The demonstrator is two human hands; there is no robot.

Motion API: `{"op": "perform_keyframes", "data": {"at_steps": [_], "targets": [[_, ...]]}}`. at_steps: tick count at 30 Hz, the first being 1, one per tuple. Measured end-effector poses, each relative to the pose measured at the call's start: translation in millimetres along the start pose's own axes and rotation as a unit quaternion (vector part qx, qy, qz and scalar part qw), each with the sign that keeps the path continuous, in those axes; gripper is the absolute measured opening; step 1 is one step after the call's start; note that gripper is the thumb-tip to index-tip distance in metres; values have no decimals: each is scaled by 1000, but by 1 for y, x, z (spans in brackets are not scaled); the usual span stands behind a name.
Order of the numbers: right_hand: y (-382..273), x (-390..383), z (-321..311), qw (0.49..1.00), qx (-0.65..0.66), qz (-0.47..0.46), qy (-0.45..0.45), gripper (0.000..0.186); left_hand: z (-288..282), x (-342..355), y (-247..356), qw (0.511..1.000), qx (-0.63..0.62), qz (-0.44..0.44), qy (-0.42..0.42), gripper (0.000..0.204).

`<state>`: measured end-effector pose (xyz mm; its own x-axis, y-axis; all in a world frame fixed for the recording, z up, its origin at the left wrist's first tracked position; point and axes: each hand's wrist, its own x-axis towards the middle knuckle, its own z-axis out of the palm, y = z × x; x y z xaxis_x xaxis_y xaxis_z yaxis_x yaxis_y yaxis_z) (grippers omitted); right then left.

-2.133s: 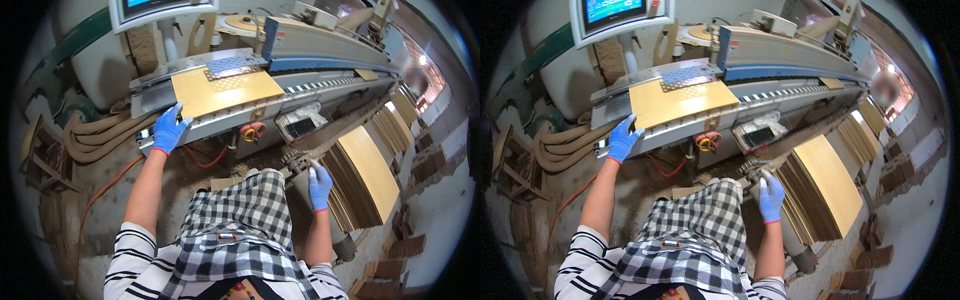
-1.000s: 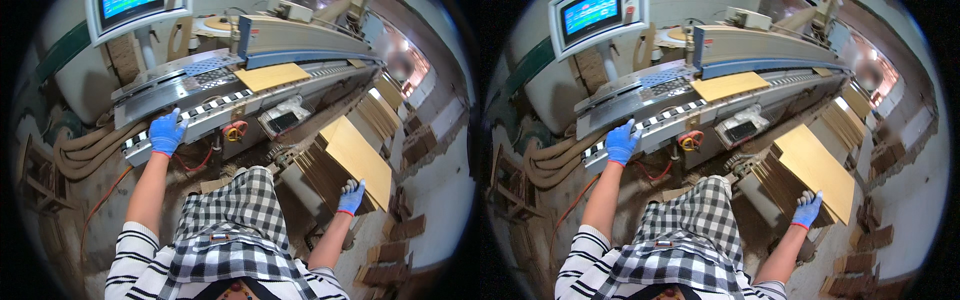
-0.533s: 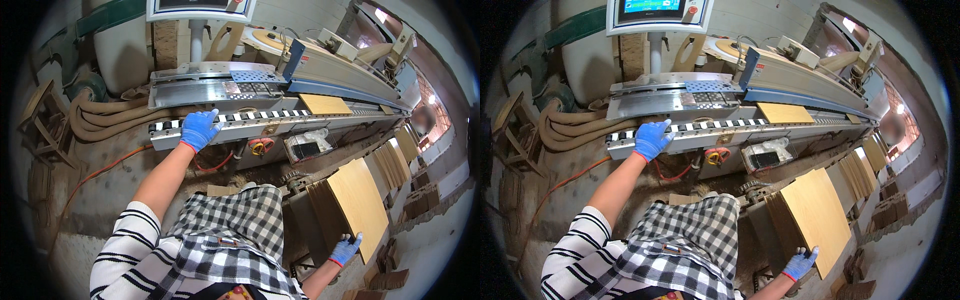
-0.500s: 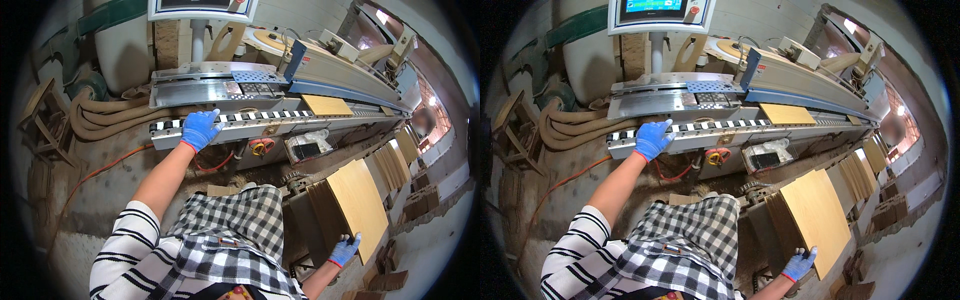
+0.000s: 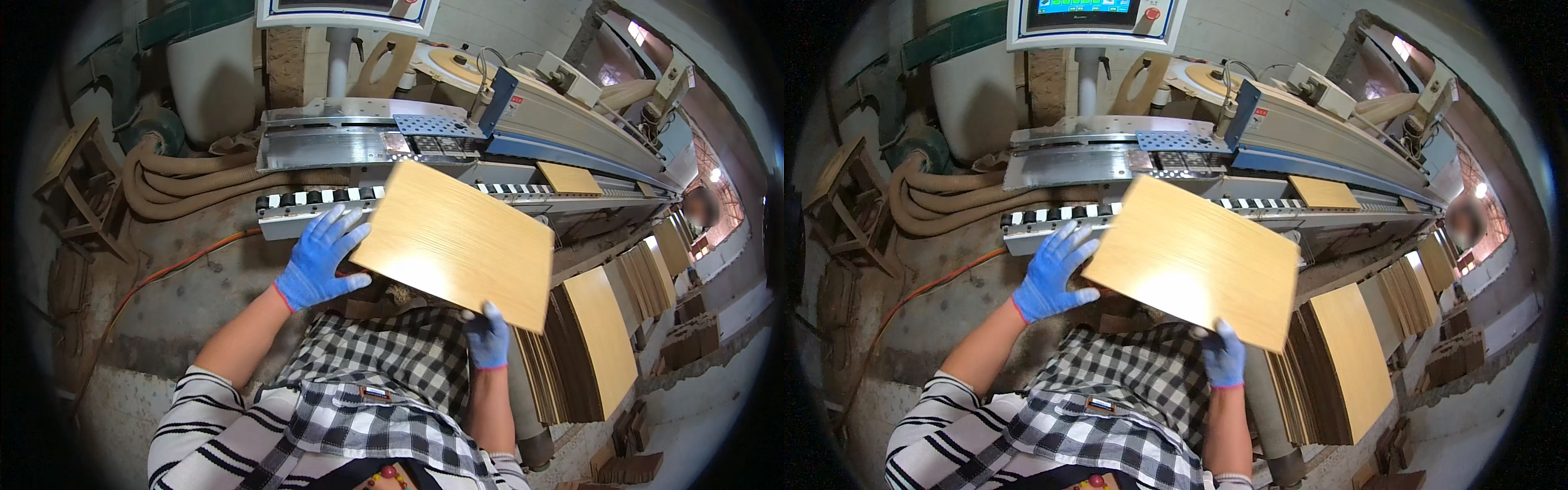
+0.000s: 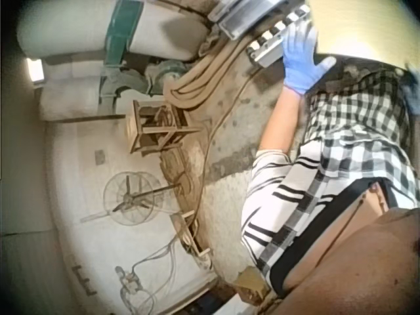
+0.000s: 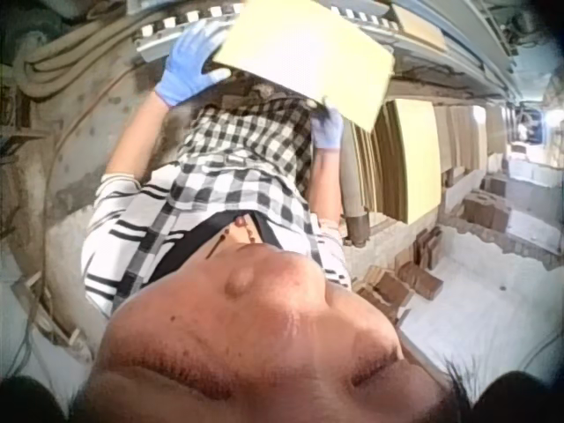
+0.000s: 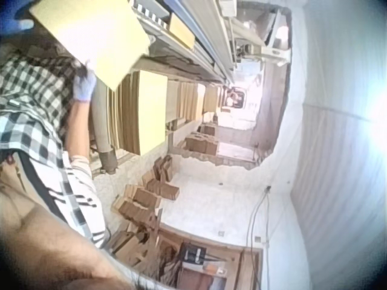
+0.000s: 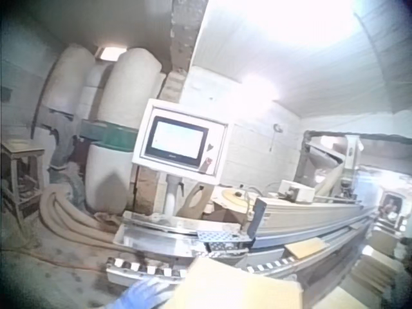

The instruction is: The person repeatedly places rectangular wood panels onto a CNC machine, activates the cutting cycle, and removes the finished pieces. The person handles each panel one at a time and stacks the cut pieces to the side.

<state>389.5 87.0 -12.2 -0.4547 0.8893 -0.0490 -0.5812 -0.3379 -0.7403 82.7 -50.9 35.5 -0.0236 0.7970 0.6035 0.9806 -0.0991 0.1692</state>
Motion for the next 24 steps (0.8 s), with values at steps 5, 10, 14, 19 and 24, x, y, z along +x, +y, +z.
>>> {"op": "perform_keyframes", "data": {"at_steps": [5,10,14,19,24], "targets": [[46,67,47,984,-13,153,-92,31,-10,-36,-25,997,57,-46,21,58],[74,103,91,968,81,202,-125,33,-13,-38,-65,985,121,-102,65,53],[68,96,89,981,24,144,-129,54,-2,-24,-101,976,144,-155,58,55],[51,58,33,943,-306,69,-112,43,-4,-3,-122,970,105,-218,1,57],[68,9,-36,647,-725,-204,-120,35,9,-7,-116,959,107,-260,33,60]]}}
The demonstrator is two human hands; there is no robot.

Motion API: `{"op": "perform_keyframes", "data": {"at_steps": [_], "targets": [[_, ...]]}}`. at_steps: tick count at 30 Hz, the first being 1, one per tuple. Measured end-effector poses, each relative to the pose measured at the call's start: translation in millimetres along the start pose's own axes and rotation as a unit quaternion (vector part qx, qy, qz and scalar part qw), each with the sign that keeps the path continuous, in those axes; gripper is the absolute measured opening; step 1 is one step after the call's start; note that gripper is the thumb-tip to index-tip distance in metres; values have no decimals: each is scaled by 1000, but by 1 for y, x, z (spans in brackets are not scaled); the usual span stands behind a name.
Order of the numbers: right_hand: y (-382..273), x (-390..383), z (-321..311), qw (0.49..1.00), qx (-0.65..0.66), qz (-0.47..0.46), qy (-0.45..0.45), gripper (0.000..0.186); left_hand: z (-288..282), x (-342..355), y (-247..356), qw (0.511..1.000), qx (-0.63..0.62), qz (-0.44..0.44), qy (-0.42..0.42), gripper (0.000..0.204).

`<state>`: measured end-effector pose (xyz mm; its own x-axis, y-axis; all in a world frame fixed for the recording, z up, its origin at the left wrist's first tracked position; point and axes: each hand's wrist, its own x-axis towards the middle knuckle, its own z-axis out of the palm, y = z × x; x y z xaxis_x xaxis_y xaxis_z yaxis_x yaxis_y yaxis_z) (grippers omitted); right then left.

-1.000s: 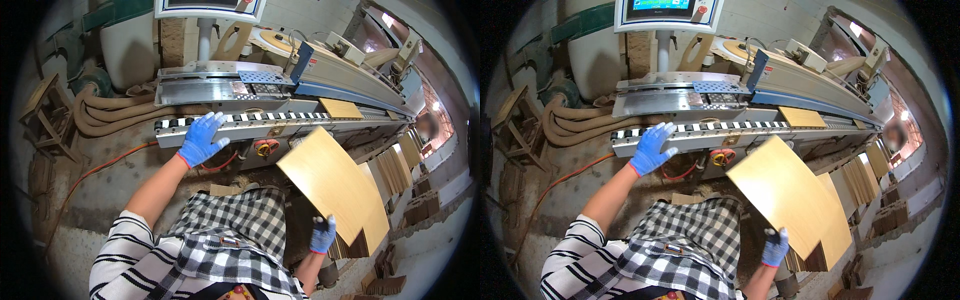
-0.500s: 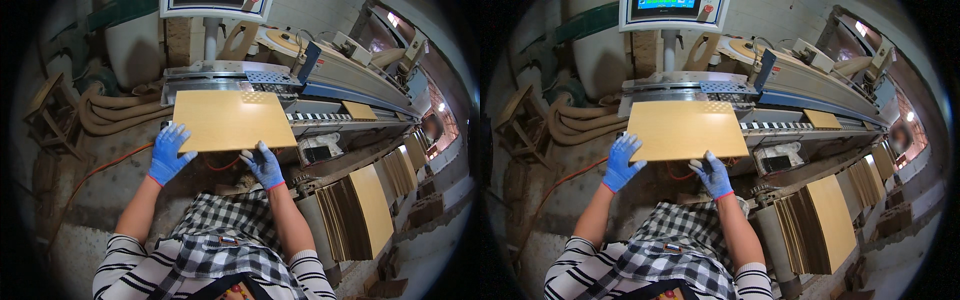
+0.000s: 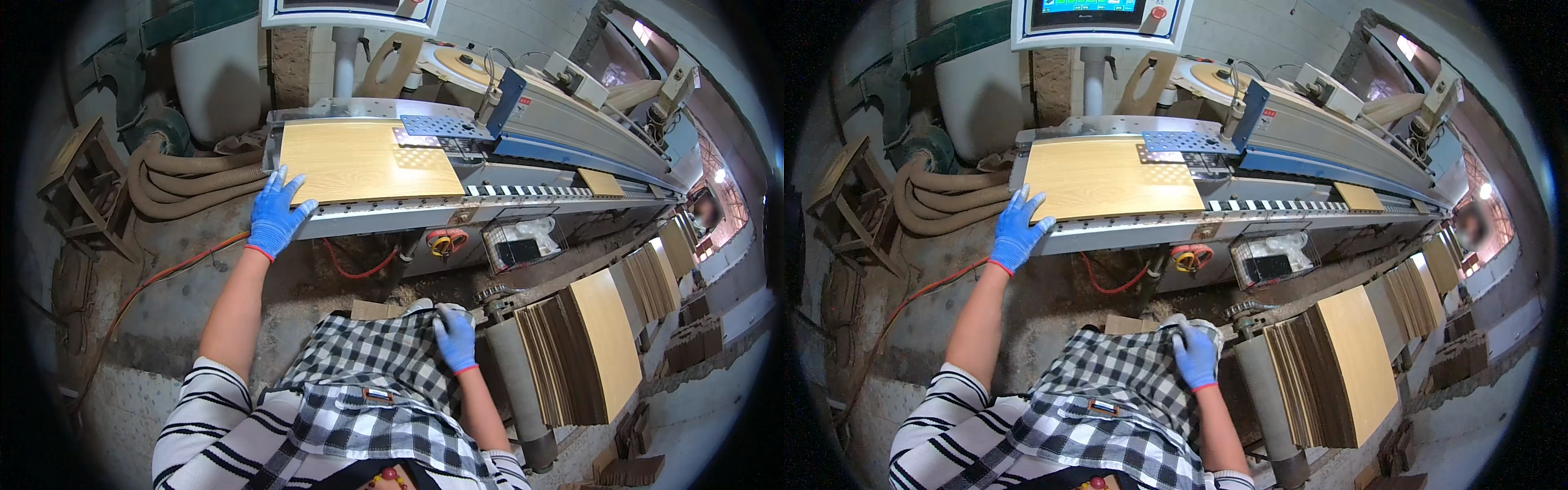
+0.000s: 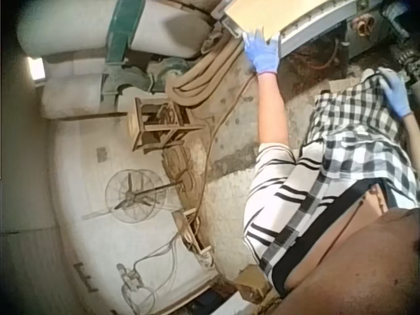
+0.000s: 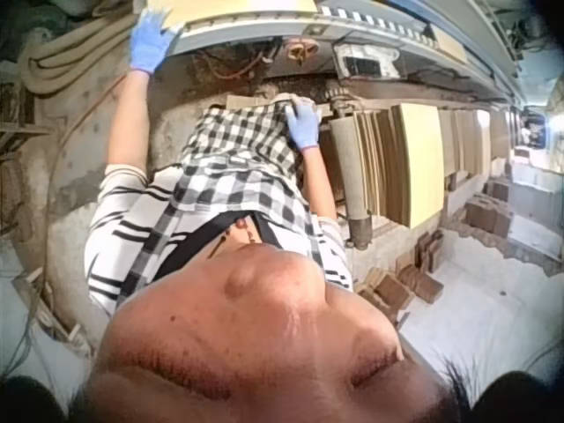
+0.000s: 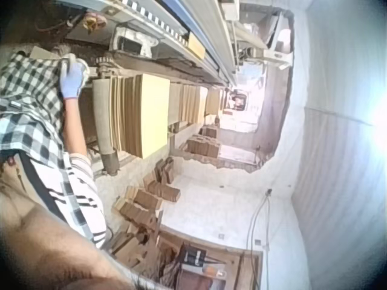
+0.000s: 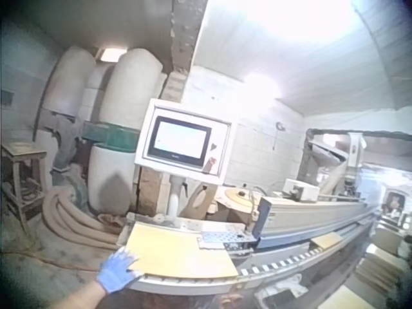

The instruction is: The person repeatedly places rectangular wood panels onto a CNC machine, activates the cutting cycle, and removes the finished pieces. The person handles each panel one at a time and stacks the cut pieces to the side.

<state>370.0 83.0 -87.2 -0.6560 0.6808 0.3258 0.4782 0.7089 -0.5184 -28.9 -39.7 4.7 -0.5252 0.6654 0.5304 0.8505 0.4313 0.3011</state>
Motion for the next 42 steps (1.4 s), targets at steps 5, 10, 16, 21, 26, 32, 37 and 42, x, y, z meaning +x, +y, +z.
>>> {"op": "perform_keyframes", "data": {"at_steps": [5,10,16,21,26,32,37,42], "targets": [[-1,-13,10,991,-110,-62,-48,32,3,-1,7,999,24,-46,1,65],[0,-13,9,992,-103,-67,-36,31,-3,-3,10,998,23,-57,0,69],[-2,-13,8,994,-89,-54,-44,30,-4,-4,-7,997,-52,-61,-13,64],[1,-14,10,994,-85,-55,-36,31,-10,-11,-22,988,-143,-60,-20,55],[3,-15,11,994,-82,-63,-19,30,-8,-10,-26,985,-166,-44,-2,49],[2,-14,11,995,-75,-60,-22,28,-10,2,-13,995,-101,-3,-17,51],[4,-14,12,995,-73,-66,-20,28,-5,12,22,999,-19,28,-17,51],[2,-13,11,994,-73,-78,-4,29,12,22,50,997,-4,73,-4,50]]}}
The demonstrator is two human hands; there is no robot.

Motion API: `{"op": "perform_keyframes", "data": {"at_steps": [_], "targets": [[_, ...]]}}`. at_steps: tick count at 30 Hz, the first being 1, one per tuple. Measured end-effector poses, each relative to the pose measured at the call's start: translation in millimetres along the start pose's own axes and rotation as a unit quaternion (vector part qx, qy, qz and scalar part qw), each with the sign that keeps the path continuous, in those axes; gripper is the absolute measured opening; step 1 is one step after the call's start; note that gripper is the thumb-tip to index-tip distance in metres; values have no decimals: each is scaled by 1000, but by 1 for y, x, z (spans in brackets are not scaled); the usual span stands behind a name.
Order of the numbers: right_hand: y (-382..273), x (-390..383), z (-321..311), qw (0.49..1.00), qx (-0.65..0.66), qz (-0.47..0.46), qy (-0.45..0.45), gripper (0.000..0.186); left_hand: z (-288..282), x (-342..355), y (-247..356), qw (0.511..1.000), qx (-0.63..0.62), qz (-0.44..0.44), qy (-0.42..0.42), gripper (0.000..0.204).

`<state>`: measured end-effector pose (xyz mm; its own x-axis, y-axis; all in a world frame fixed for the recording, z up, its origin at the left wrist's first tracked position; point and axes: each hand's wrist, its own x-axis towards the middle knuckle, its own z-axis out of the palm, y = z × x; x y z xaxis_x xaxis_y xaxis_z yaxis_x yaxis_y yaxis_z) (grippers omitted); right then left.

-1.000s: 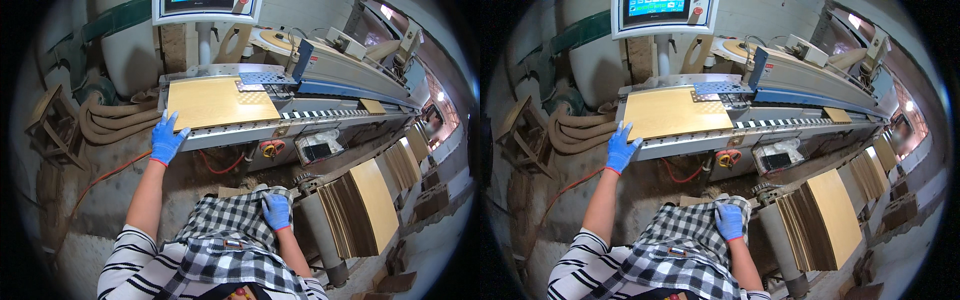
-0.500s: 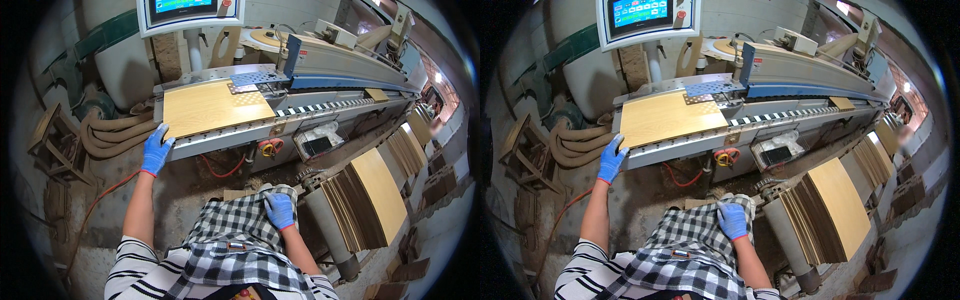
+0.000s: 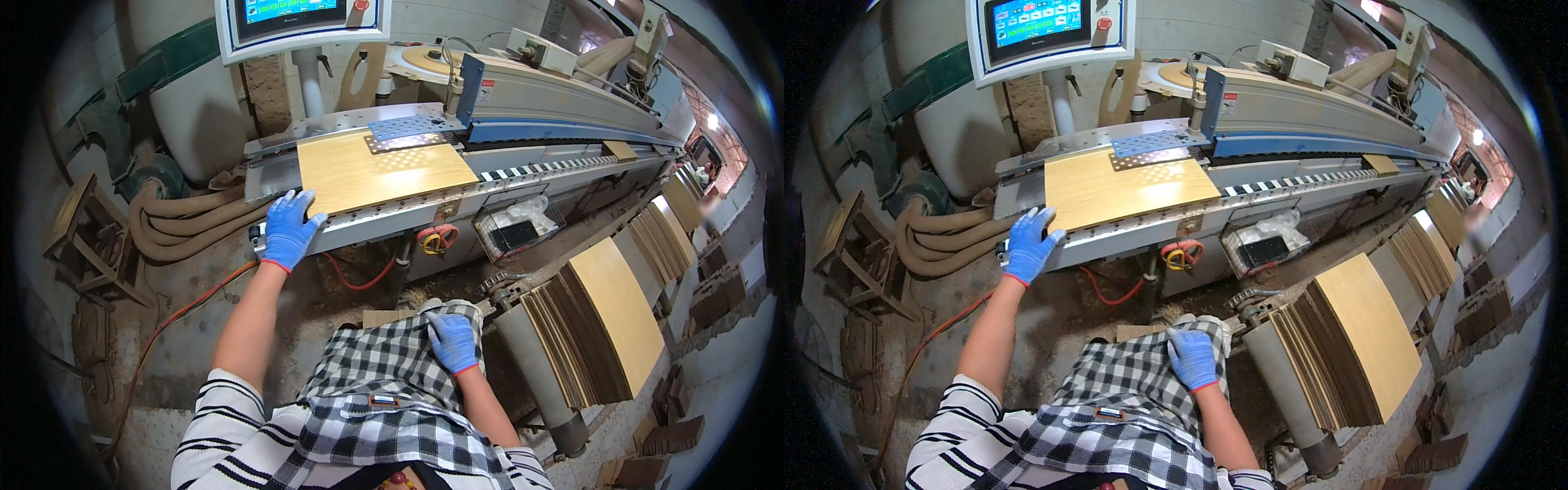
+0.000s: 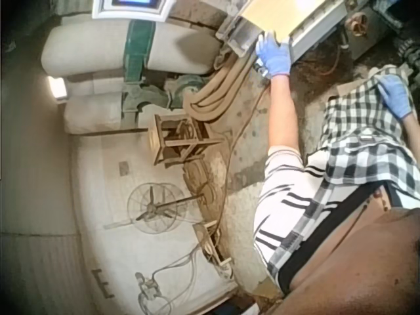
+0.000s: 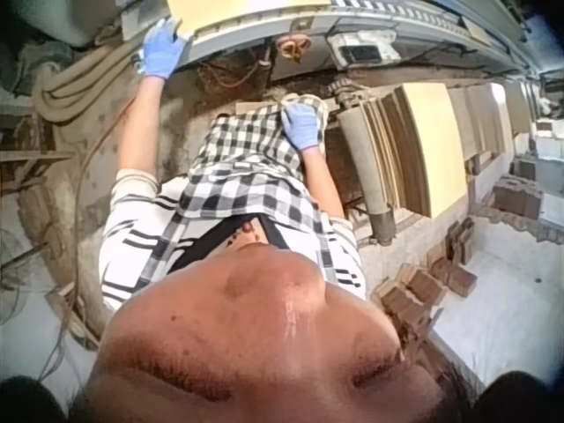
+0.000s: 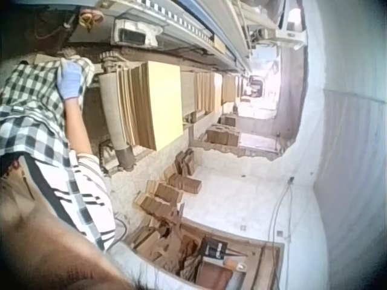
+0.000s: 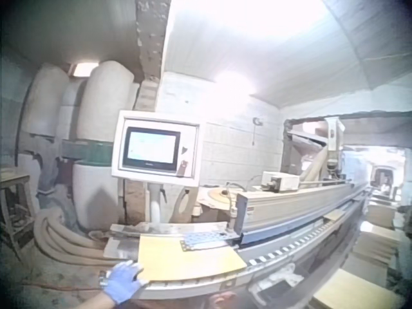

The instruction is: The person repeatedly places rectangular wood panels onto a CNC machine, activates the cutting cycle, and removes the finished pieces. The person handles each panel one at a time and stacks the cut pieces to the side.

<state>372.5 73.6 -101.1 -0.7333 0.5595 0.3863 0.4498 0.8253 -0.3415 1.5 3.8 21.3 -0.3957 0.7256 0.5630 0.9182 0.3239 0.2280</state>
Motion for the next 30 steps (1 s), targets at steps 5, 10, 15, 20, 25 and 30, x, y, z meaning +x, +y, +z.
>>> {"op": "perform_keyframes", "data": {"at_steps": [5,10,15,20,25,30], "targets": [[-2,0,-2,999,32,16,0,26,30,16,28,998,-27,44,33,55],[20,9,-30,992,54,30,113,23,34,31,68,995,55,-18,-79,61],[66,32,-125,950,-226,97,193,34,43,22,54,997,62,41,25,47],[120,36,-174,887,-410,158,140,45,44,24,55,994,95,49,28,42],[116,15,-169,893,-386,190,136,49,46,26,59,993,89,69,29,40],[58,-18,-169,904,-311,176,234,39,43,19,56,994,93,57,28,40]]}}
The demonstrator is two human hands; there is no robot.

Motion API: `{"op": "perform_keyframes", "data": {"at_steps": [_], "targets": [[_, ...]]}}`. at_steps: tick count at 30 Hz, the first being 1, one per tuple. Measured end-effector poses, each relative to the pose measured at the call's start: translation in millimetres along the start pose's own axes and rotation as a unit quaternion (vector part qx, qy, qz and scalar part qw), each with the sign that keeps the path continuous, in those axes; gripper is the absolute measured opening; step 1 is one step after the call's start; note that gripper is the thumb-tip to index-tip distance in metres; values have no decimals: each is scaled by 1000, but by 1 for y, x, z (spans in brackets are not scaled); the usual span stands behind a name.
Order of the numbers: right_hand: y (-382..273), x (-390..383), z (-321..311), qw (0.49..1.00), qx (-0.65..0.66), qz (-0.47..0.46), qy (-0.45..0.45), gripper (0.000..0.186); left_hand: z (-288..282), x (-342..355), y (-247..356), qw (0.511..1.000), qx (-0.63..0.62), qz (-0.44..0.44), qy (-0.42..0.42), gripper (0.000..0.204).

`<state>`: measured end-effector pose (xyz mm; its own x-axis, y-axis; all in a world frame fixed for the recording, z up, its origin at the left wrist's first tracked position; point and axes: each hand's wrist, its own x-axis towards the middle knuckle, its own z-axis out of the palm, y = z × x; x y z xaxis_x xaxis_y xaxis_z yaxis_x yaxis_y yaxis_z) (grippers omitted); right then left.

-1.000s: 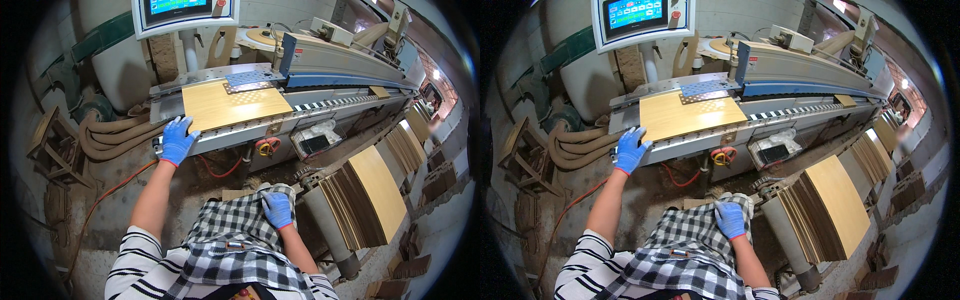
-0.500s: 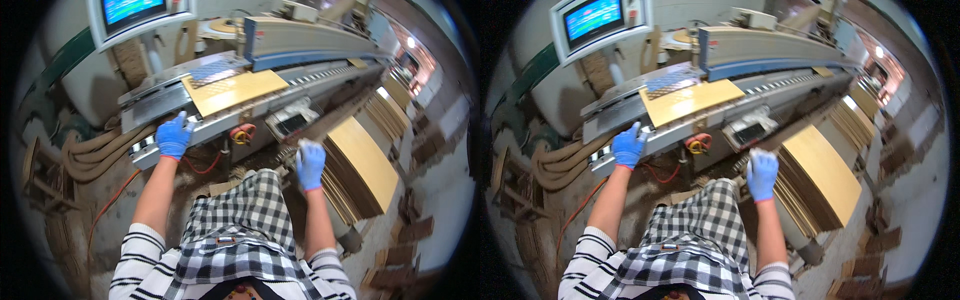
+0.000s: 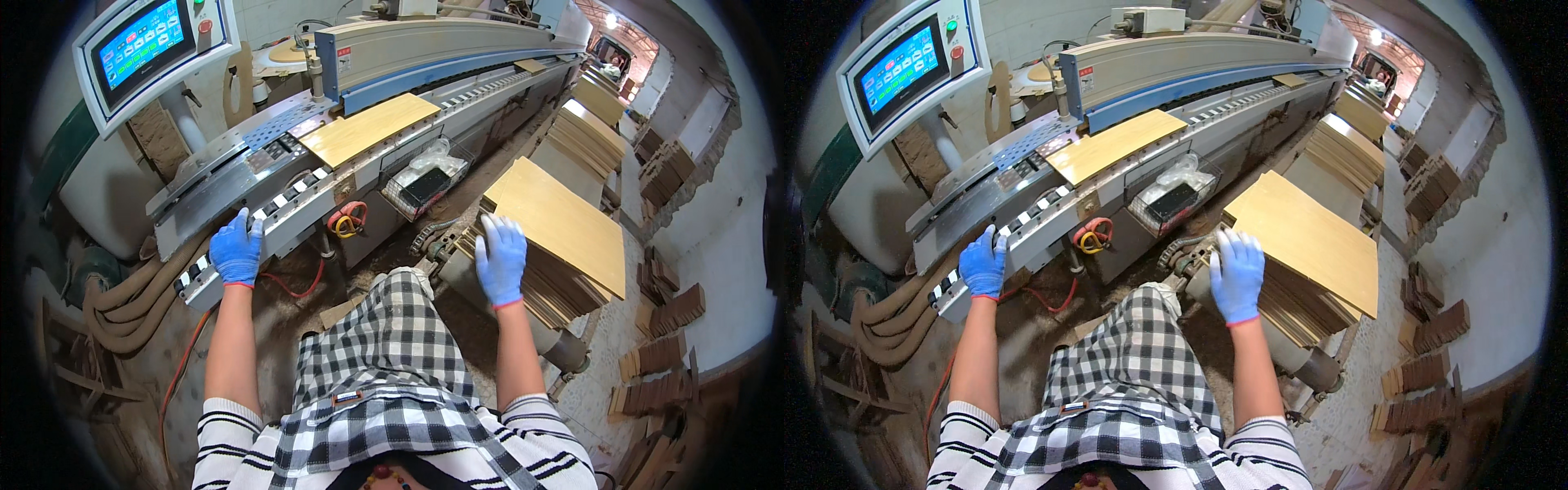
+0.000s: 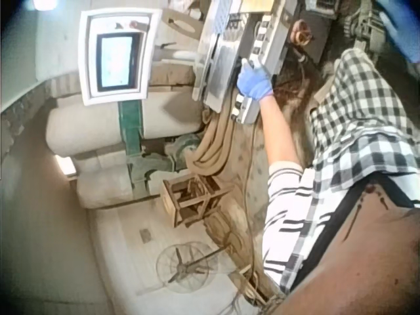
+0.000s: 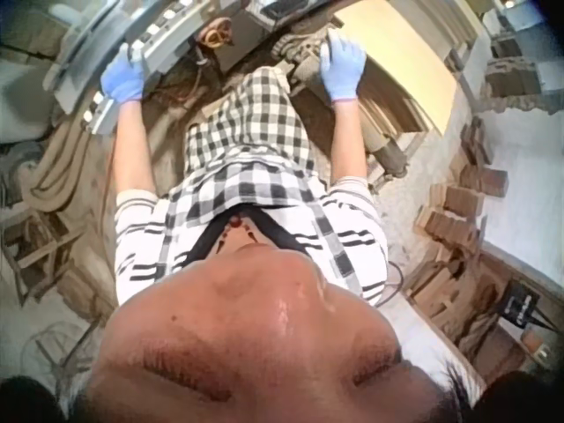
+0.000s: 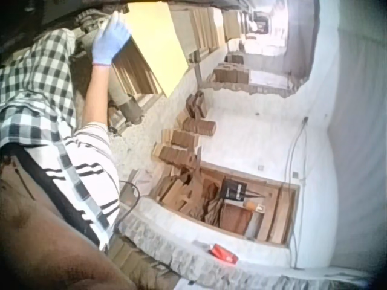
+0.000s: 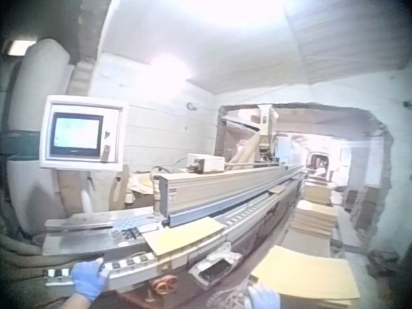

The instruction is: The person repeatedly places rectangular wood panels onto a CNC machine, activates the cutting cycle, and removes the finished pieces. The person handles each panel one at a time and stacks the cut pieces to the side.

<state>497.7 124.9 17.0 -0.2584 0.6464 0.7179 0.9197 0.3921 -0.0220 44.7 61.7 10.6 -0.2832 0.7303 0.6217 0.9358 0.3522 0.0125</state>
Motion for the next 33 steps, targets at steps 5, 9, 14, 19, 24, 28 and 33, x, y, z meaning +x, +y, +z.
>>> {"op": "perform_keyframes", "data": {"at_steps": [5,9,14,19,24,28,33], "targets": [[43,-61,7,873,298,361,135,26,4,4,2,1000,-8,14,20,39],[93,-51,-13,542,570,595,163,43,7,0,-3,1000,-10,13,22,38],[100,-60,0,503,632,547,219,34,7,5,-3,999,-18,24,31,39],[43,-69,-39,511,645,553,131,33,5,1,-6,999,-27,16,24,38],[81,-94,-43,469,625,586,214,29,-7,4,-5,998,-65,-3,-4,39],[65,-99,-45,518,649,536,150,22,-11,-7,-15,985,-166,43,17,46],[19,-95,-13,475,739,475,48,35,-39,-38,-5,981,-179,71,30,60]]}}
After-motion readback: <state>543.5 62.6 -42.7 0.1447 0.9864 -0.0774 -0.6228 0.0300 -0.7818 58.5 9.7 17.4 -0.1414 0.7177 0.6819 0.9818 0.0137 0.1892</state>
